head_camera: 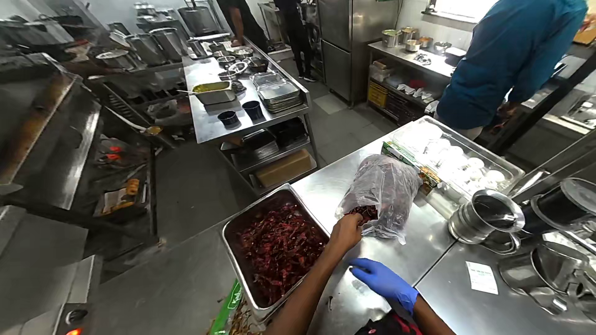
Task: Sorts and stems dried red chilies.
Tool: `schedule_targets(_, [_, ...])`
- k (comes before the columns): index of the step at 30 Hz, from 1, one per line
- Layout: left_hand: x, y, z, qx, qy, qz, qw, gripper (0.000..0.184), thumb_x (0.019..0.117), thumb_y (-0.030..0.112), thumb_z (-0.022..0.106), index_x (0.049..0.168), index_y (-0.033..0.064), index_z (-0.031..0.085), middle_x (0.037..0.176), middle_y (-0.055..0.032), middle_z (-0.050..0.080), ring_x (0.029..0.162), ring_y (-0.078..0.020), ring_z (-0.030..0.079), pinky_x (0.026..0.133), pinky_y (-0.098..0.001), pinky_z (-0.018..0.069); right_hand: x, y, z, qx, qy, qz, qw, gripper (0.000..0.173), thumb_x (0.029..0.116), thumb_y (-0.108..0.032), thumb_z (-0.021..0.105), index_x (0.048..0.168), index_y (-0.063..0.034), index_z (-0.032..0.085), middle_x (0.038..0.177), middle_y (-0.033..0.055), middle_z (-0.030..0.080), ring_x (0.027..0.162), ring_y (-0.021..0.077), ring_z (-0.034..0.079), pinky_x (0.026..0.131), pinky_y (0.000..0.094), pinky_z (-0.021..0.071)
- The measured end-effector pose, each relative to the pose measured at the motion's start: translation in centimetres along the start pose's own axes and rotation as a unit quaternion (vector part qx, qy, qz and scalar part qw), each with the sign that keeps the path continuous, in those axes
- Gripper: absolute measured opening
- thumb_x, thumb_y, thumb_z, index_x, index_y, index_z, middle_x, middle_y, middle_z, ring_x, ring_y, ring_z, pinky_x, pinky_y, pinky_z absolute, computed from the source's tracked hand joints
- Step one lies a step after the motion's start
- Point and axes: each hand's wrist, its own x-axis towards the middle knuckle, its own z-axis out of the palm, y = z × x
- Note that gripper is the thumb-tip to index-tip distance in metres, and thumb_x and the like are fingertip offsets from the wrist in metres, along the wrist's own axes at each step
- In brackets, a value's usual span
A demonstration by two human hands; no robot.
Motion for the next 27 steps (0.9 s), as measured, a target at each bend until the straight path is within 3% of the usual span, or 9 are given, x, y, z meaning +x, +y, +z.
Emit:
schedule_targets(5, [-0.1, 1.7, -0.6, 0.032, 0.058, -0.033, 0.997, 0.015, 0.0983, 0.015, 0.064, 0.101, 0.0045, 0.074, 0.100, -0.0195, 0.072, 0.095, -0.0389, 0.070, 0.083, -0.0600, 0.0569, -3.0, 2.8, -1.4, 0.016, 0.043, 0.039, 0.998, 0.046, 0.1040, -0.052, 0.048, 0.133, -0.0221, 0.069, 0.130, -0.0020, 0.069, 0.120, 0.0090, 0.063, 0.106, 0.0381, 0.0503])
schedule_targets(7, [-2.1, 2.0, -2.3, -0.015, 0.121, -0.029, 0.992, 0.018, 0.1007, 0.018, 0.063, 0.105, 0.0056, 0.075, 0.100, -0.0164, 0.073, 0.095, -0.0350, 0.071, 0.086, -0.0582, 0.0570, -4.0, 3.0, -1.7, 0.052, 0.078, 0.042, 0.995, 0.043, 0.1050, -0.050, 0.048, 0.129, -0.0220, 0.071, 0.125, -0.0033, 0.071, 0.117, 0.0077, 0.064, 0.103, 0.0368, 0.0516])
schedule_targets(9, [-4.4, 1.5, -3.4, -0.088, 0.206, -0.015, 0.974, 0.013, 0.0993, 0.023, 0.068, 0.102, 0.0130, 0.076, 0.090, -0.0059, 0.074, 0.079, -0.0227, 0.070, 0.075, -0.0498, 0.0595, -4.4, 2.7, -1.7, 0.104, 0.123, 0.034, 0.986, 0.041, 0.1058, -0.045, 0.048, 0.123, -0.0189, 0.074, 0.119, -0.0026, 0.073, 0.111, 0.0094, 0.067, 0.099, 0.0360, 0.0548])
schedule_targets(12, [-7.2, 0.3, -4.1, -0.190, 0.284, 0.009, 0.940, 0.005, 0.0941, 0.026, 0.076, 0.099, 0.0240, 0.076, 0.080, 0.0081, 0.072, 0.060, -0.0087, 0.064, 0.055, -0.0340, 0.0565, -4.1, 0.7, -1.9, 0.151, 0.215, -0.028, 0.964, 0.035, 0.1072, -0.035, 0.049, 0.121, -0.0147, 0.074, 0.112, -0.0009, 0.075, 0.106, 0.0125, 0.071, 0.095, 0.0344, 0.0585])
schedule_targets(18, [-10.9, 0.2, -3.8, -0.131, 0.295, 0.075, 0.943, 0.013, 0.0943, 0.033, 0.071, 0.094, 0.0225, 0.077, 0.081, 0.0122, 0.070, 0.066, -0.0014, 0.064, 0.061, -0.0243, 0.0571, -2.6, -5.1, -2.1, -0.070, 0.419, -0.258, 0.868, 0.027, 0.0983, -0.028, 0.066, 0.121, -0.0184, 0.075, 0.100, -0.0033, 0.072, 0.091, 0.0092, 0.066, 0.084, 0.0326, 0.0581])
schedule_targets(20, [-11.7, 0.6, -3.9, -0.089, 0.272, 0.088, 0.954, 0.019, 0.0956, 0.038, 0.068, 0.094, 0.0217, 0.077, 0.082, 0.0107, 0.070, 0.072, -0.0031, 0.064, 0.068, -0.0273, 0.0574, -2.3, -6.3, -2.0, -0.173, 0.402, -0.259, 0.861, 0.037, 0.0952, -0.042, 0.069, 0.128, -0.0245, 0.072, 0.109, -0.0023, 0.072, 0.103, 0.0140, 0.066, 0.091, 0.0399, 0.0560])
schedule_targets(22, [-12.1, 0.9, -4.0, -0.091, 0.247, 0.127, 0.956, 0.021, 0.0963, 0.040, 0.067, 0.094, 0.0217, 0.077, 0.083, 0.0104, 0.069, 0.079, -0.0048, 0.064, 0.076, -0.0297, 0.0560, -1.4, -6.2, -1.5, -0.210, 0.366, -0.255, 0.870, 0.031, 0.0945, -0.045, 0.068, 0.117, -0.0251, 0.076, 0.103, -0.0011, 0.073, 0.099, 0.0166, 0.067, 0.087, 0.0427, 0.0560])
schedule_targets(25, [-12.2, 1.5, -3.6, -0.236, 0.207, 0.190, 0.930, 0.019, 0.0942, 0.031, 0.074, 0.099, 0.0136, 0.077, 0.087, 0.0043, 0.072, 0.079, -0.0083, 0.066, 0.073, -0.0298, 0.0581, -1.1, -5.9, -0.9, -0.097, 0.290, -0.259, 0.916, 0.018, 0.0935, -0.022, 0.065, 0.081, -0.0109, 0.072, 0.080, 0.0023, 0.068, 0.080, 0.0159, 0.066, 0.075, 0.0394, 0.0552])
schedule_targets(27, [-12.3, 1.9, -3.2, -0.324, 0.178, 0.163, 0.915, 0.037, 0.0934, 0.026, 0.076, 0.123, 0.0052, 0.070, 0.100, -0.0040, 0.072, 0.083, -0.0149, 0.067, 0.071, -0.0333, 0.0598, -1.8, -6.4, -1.0, 0.055, 0.237, -0.220, 0.945, 0.015, 0.0942, -0.013, 0.066, 0.088, -0.0061, 0.076, 0.083, 0.0030, 0.071, 0.077, 0.0119, 0.067, 0.072, 0.0333, 0.0568])
